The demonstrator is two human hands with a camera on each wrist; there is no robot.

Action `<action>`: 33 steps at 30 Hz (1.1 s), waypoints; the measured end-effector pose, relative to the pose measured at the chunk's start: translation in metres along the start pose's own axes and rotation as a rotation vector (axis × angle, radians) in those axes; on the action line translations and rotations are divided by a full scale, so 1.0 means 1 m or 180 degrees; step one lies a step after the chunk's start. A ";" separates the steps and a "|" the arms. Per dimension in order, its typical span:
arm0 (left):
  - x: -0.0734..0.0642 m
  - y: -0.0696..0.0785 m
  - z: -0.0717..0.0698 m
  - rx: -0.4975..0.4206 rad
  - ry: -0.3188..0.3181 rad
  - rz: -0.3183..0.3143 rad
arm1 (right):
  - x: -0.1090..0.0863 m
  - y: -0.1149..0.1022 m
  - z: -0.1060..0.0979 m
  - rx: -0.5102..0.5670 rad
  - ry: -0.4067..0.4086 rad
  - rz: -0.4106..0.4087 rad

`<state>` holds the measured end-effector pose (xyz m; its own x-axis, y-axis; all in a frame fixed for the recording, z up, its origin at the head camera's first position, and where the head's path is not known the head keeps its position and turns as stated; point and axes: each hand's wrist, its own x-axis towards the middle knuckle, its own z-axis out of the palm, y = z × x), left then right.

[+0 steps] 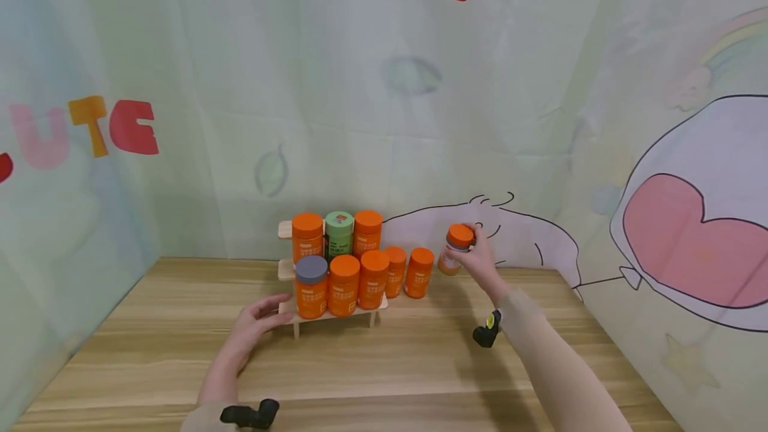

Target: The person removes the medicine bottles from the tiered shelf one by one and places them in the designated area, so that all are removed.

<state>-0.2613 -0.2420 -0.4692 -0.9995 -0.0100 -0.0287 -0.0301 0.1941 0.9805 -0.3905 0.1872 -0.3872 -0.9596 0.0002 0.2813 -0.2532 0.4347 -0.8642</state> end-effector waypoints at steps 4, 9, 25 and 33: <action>0.000 -0.001 -0.001 -0.0023 -0.0010 -0.0007 | -0.004 0.007 0.006 0.0033 -0.0033 0.0026; 0.000 -0.003 0.000 -0.0070 -0.0006 -0.0014 | -0.009 0.018 0.015 0.0010 -0.0024 0.0026; 0.000 0.001 0.001 -0.0022 0.0026 0.0002 | -0.022 0.037 0.031 -0.0044 -0.0038 -0.0012; -0.001 0.000 0.000 0.0011 0.0039 -0.0031 | -0.022 0.041 0.034 -0.0011 -0.0070 -0.0017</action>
<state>-0.2607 -0.2419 -0.4695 -0.9991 -0.0240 -0.0357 -0.0398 0.1972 0.9796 -0.3839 0.1746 -0.4431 -0.9607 -0.0219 0.2768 -0.2581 0.4378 -0.8612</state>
